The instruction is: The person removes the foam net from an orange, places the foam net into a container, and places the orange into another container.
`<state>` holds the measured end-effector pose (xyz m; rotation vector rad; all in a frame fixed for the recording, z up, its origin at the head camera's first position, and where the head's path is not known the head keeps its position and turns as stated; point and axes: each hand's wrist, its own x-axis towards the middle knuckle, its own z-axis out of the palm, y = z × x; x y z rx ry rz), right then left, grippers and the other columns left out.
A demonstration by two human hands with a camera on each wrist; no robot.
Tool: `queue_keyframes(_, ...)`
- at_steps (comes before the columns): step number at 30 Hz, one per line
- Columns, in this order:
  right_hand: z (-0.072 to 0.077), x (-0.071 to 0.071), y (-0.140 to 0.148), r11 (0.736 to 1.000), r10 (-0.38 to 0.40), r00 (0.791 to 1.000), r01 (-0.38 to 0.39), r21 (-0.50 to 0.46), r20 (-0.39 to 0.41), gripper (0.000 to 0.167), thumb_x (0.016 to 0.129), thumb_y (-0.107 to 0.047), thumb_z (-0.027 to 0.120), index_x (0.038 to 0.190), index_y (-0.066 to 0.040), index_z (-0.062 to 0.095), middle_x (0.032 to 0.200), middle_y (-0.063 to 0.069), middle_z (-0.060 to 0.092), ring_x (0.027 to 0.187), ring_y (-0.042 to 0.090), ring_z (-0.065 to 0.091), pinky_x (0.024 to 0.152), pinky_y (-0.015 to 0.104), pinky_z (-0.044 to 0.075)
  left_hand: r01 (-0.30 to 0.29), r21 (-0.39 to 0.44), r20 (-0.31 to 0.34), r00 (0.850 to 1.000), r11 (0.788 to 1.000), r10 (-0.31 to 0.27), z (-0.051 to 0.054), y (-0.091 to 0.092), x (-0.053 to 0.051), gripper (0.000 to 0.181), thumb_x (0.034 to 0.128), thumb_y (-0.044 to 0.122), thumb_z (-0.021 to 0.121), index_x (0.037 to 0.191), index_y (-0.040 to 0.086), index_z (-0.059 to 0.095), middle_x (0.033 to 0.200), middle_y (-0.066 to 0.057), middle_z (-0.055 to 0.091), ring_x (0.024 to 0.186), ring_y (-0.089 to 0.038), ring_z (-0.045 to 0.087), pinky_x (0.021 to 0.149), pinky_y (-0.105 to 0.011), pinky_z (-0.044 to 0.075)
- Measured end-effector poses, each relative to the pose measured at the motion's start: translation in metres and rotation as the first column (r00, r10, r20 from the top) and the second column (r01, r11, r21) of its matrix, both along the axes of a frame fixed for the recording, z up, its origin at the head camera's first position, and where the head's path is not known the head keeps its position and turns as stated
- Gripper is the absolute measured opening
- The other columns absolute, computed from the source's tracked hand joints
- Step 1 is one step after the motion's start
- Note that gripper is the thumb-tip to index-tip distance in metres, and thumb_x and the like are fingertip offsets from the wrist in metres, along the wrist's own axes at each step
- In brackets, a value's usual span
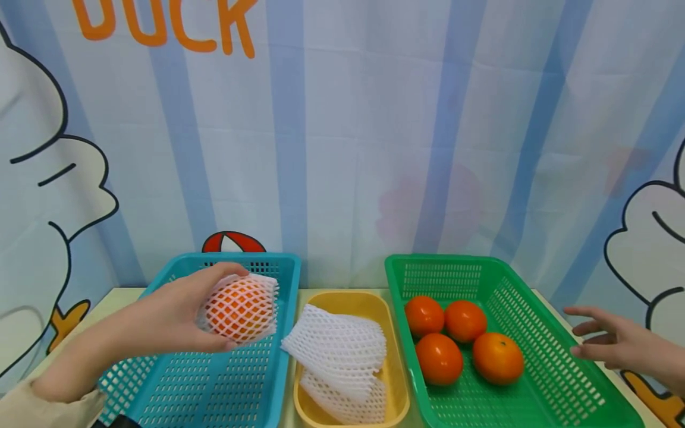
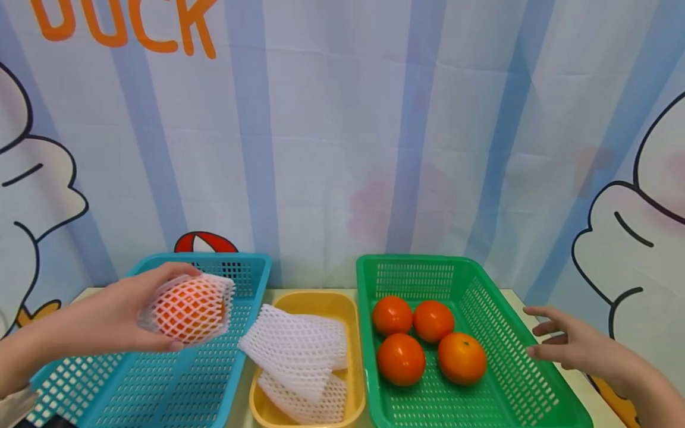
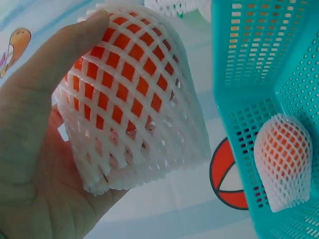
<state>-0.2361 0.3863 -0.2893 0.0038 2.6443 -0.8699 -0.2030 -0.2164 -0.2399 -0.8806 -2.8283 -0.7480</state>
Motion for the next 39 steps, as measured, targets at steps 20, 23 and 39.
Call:
queue_keyframes(20, 0.020, 0.011, -0.033, 0.984, 0.175, 0.963, -0.175, 0.016, -0.205, 0.073, 0.092, -0.024, 0.059, 0.142, 0.010, 0.018, 0.121, 0.035, 0.044, 0.099, 0.039, 0.055, 0.072, 0.047, 0.050, 0.038, 0.036, 0.048, 0.998, 0.999, -0.040, 0.002, 0.020, 0.006, 0.081, 0.0662, 0.049, 0.079, 0.131, 0.024, 0.038, 0.120, 0.005, 0.052, 0.098, -0.014, 0.054, 0.072, -0.029, 0.049)
queue_keyframes(23, 0.022, 0.012, -0.037, 0.980, 0.197, 0.952, -0.200, 0.010, -0.236, 0.070, 0.092, -0.021, 0.060, 0.141, 0.010, 0.021, 0.119, 0.033, 0.047, 0.098, 0.038, 0.056, 0.071, 0.046, 0.050, 0.043, 0.038, 0.045, 0.998, 0.998, -0.045, 0.001, 0.022, 0.005, 0.080, 0.0659, 0.047, 0.081, 0.130, 0.024, 0.039, 0.119, 0.006, 0.053, 0.098, -0.014, 0.054, 0.073, -0.029, 0.050)
queue_keyframes(39, 0.030, 0.016, -0.064, 0.960, 0.231, 0.933, -0.265, -0.093, -0.277, 0.064, 0.091, -0.020, 0.061, 0.141, 0.003, 0.029, 0.123, 0.025, 0.049, 0.102, 0.035, 0.056, 0.073, 0.043, 0.050, 0.087, 0.049, 0.025, 0.996, 0.995, -0.089, 0.002, 0.034, 0.004, 0.077, 0.0683, 0.047, 0.079, 0.132, 0.027, 0.039, 0.122, 0.009, 0.050, 0.104, -0.014, 0.052, 0.075, -0.031, 0.049)
